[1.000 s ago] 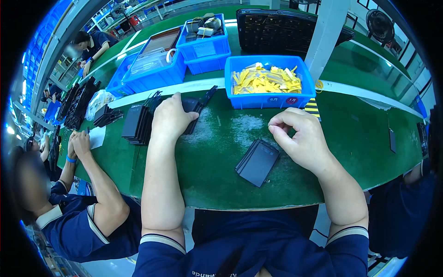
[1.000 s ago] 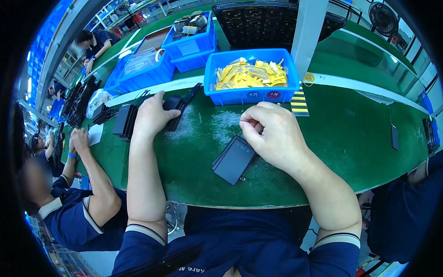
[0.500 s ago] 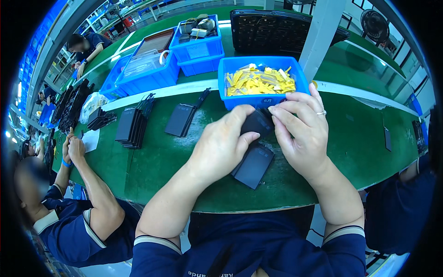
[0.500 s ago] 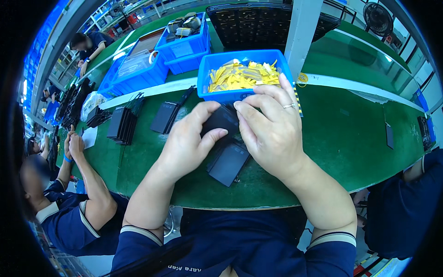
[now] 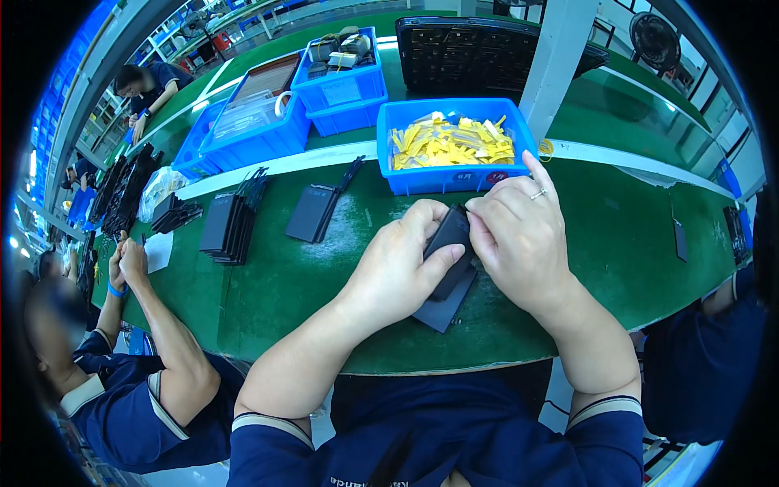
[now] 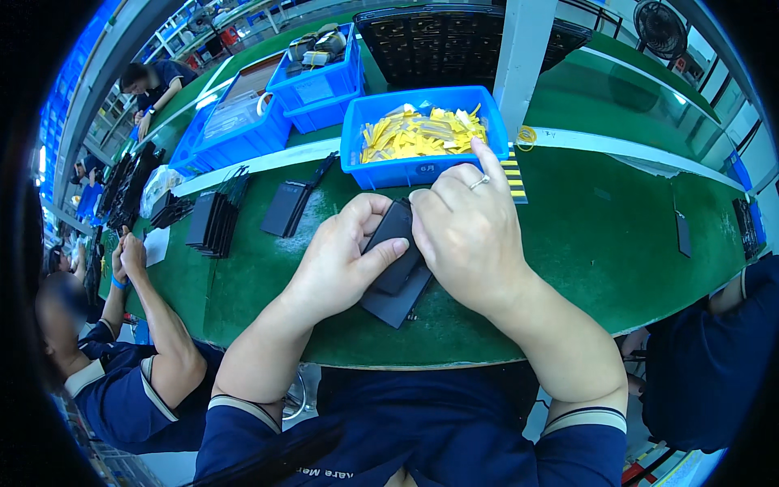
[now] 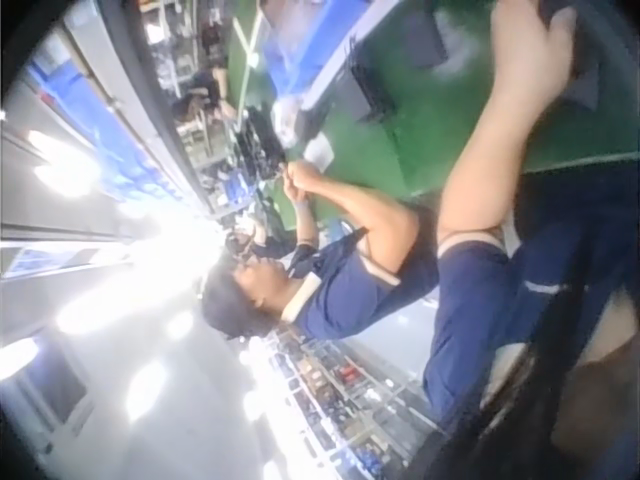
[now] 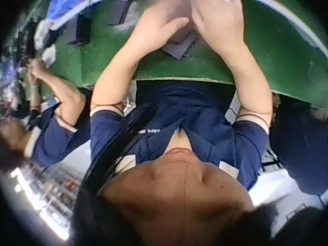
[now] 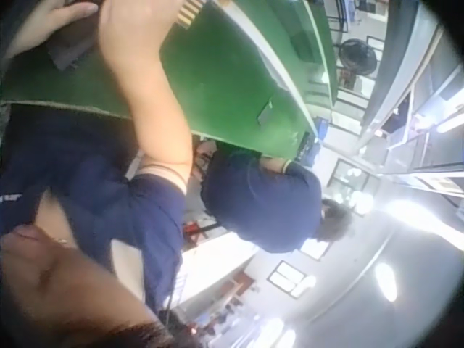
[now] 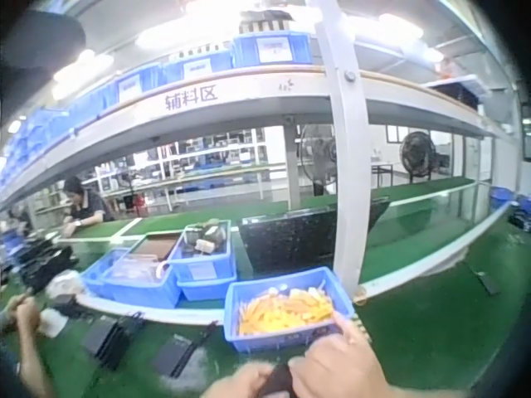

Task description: The person assembles small black rectangular electronic devices by inserting yellow plastic strips into slots on the devices. They pick up each device, insert the strips, and place the finished units into a blue bin. The process is repeated continuously throughout the clip.

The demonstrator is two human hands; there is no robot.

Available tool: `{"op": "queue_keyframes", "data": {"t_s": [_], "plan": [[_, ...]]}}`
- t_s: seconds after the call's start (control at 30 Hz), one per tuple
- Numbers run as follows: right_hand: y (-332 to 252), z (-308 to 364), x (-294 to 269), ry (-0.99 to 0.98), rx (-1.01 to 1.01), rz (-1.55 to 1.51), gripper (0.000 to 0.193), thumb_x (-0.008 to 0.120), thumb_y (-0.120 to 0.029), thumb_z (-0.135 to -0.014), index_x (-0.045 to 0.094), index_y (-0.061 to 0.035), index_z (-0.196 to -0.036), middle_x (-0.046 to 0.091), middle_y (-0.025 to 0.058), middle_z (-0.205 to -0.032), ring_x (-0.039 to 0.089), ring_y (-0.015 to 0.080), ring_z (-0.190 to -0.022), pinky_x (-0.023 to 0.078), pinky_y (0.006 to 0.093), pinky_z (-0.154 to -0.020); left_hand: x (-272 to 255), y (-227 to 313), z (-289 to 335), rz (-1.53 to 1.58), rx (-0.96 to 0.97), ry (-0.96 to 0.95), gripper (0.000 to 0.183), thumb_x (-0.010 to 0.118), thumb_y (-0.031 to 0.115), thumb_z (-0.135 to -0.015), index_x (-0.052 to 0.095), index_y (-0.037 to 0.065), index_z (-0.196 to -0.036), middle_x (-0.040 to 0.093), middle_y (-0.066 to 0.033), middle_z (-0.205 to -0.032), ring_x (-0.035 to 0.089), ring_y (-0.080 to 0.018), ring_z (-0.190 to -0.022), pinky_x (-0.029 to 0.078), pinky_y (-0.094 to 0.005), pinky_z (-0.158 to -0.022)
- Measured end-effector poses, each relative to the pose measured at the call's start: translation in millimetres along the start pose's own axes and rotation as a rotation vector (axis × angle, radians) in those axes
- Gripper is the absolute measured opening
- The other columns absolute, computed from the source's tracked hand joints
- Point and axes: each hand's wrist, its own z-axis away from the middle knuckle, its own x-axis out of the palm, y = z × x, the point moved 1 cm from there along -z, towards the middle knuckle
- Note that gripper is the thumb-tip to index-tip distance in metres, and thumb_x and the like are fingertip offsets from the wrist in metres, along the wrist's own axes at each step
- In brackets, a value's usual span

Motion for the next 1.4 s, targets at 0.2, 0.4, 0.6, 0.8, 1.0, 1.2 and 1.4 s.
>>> {"op": "queue_keyframes", "data": {"t_s": [0.2, 0.4, 0.6, 0.8, 1.0, 1.2, 1.4], "plan": [[-5, -1, -6, 0.128, -0.101, 0.028, 0.022, 0.066, -0.002, -0.066, 0.066, -0.0033, -0.089, 0.057, 0.0085, -0.074, 0.059, 0.0237, -0.080, 0.037, 0.0525, -0.099, -7, -3, -4, 0.032, -0.020, 0.069, 0.027, 0.061, 0.003, -0.086, 0.047, -0.002, -0.109, 0.065, -0.0085, -0.093, 0.060, -0.0082, -0.084, 0.048, -0.0234, -0.072], [17, -6, -15, 0.400, 0.683, -0.833, 0.017, 0.054, -0.010, -0.091, 0.063, 0.0016, -0.100, 0.063, 0.0094, -0.089, 0.061, 0.0172, -0.083, 0.048, 0.0313, -0.082, -16, -2, -3, 0.171, 0.039, 0.093, 0.030, 0.061, 0.003, -0.086, 0.046, -0.003, -0.111, 0.064, -0.0072, -0.094, 0.059, -0.0075, -0.084, 0.049, -0.0233, -0.074], [39, -4, -7, 0.353, 0.981, -1.544, 0.023, 0.057, -0.018, -0.091, 0.061, 0.0019, -0.101, 0.064, 0.0102, -0.091, 0.060, 0.0163, -0.083, 0.050, 0.0318, -0.078, -15, -8, -3, 0.166, 0.103, 0.058, 0.033, 0.061, 0.004, -0.087, 0.045, -0.002, -0.114, 0.063, -0.0068, -0.096, 0.058, -0.0078, -0.085, 0.048, -0.0233, -0.074], [31, 3, 0, -0.233, 0.890, -1.493, 0.018, 0.069, -0.017, -0.084, 0.070, 0.0000, -0.088, 0.067, 0.0060, -0.081, 0.061, 0.0120, -0.072, 0.049, 0.0264, -0.068, -15, -2, -1, 0.128, 0.158, 0.027, 0.033, 0.061, 0.004, -0.087, 0.045, -0.002, -0.115, 0.063, -0.0077, -0.096, 0.058, -0.0083, -0.087, 0.048, -0.0234, -0.075], [28, 2, -3, -0.310, 0.777, -1.328, 0.015, 0.072, -0.014, -0.081, 0.070, -0.0004, -0.086, 0.066, 0.0036, -0.079, 0.060, 0.0095, -0.071, 0.048, 0.0239, -0.065, -12, -7, -1, 0.067, 0.201, 0.050, 0.032, 0.064, 0.014, -0.084, 0.049, 0.003, -0.110, 0.065, -0.0156, -0.088, 0.066, -0.0269, -0.080, 0.050, -0.0339, -0.069], [23, -2, -11, -0.353, 0.679, -0.905, 0.012, 0.072, -0.013, -0.079, 0.070, -0.0019, -0.083, 0.067, 0.0043, -0.076, 0.060, 0.0086, -0.068, 0.047, 0.0238, -0.063, -10, -4, 1, 0.020, 0.192, 0.051, 0.034, 0.064, 0.016, -0.084, 0.049, 0.003, -0.111, 0.065, -0.0163, -0.086, 0.066, -0.0293, -0.079, 0.049, -0.0356, -0.068], [30, -1, -13, -0.354, 0.621, -0.940, 0.014, 0.071, -0.013, -0.078, 0.071, -0.0015, -0.086, 0.068, 0.0063, -0.077, 0.062, 0.0108, -0.070, 0.049, 0.0252, -0.065, -13, -4, 0, 0.036, 0.170, 0.025, 0.033, 0.064, 0.015, -0.084, 0.049, 0.003, -0.111, 0.065, -0.0165, -0.087, 0.066, -0.0294, -0.080, 0.049, -0.0356, -0.069]]}}
